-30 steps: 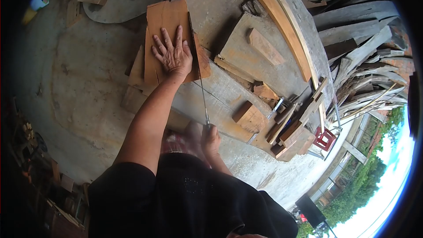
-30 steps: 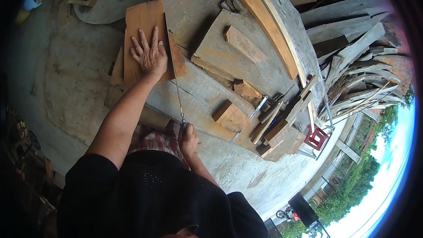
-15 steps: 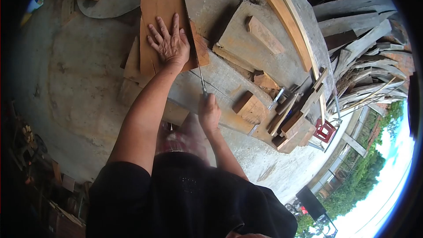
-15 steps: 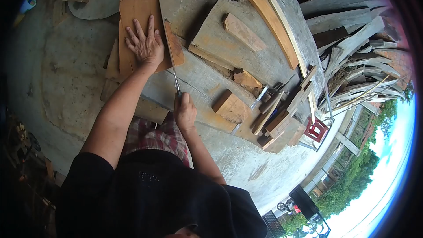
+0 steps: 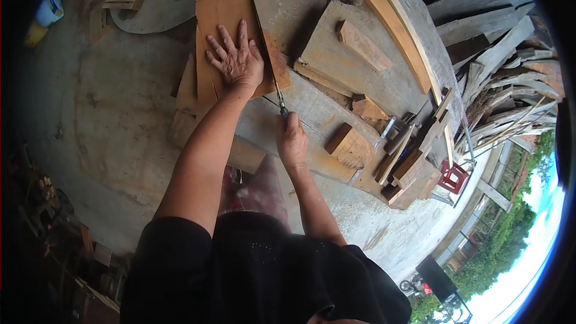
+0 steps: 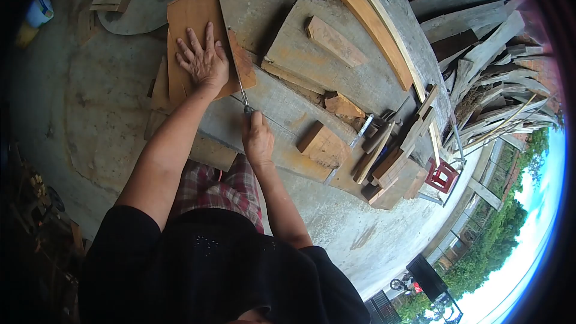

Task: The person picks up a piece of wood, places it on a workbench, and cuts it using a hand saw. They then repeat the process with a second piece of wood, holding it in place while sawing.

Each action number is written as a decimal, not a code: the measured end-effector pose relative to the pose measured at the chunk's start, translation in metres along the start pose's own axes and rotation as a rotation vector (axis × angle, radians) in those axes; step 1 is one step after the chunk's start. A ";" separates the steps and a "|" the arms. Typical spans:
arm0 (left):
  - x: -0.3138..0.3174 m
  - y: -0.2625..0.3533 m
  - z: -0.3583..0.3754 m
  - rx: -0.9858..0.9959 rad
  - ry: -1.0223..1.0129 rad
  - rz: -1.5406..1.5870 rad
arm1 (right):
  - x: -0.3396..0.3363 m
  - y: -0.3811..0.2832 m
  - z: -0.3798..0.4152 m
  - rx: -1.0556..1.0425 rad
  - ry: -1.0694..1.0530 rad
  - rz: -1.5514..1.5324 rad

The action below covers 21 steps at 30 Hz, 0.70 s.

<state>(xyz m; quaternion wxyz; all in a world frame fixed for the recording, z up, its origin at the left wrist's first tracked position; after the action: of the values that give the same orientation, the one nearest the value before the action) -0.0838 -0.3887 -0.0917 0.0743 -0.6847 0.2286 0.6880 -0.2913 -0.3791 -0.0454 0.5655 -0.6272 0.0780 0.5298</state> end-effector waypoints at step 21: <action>0.004 0.007 0.005 0.070 0.013 -0.027 | 0.004 -0.002 0.018 0.005 0.044 0.048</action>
<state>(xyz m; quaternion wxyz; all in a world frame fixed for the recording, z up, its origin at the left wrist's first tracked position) -0.0918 -0.3939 -0.0941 0.1062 -0.6890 0.2439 0.6741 -0.2989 -0.3624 -0.0438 0.5524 -0.6354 0.1065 0.5290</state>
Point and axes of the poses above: each hand's wrist, its own z-axis away from the middle knuckle, its own x-axis out of the palm, y = z × x, the point moved 2 cm from there along -z, towards the middle knuckle, and after that the axes turned 3 degrees about -z, right-handed, at the moved point
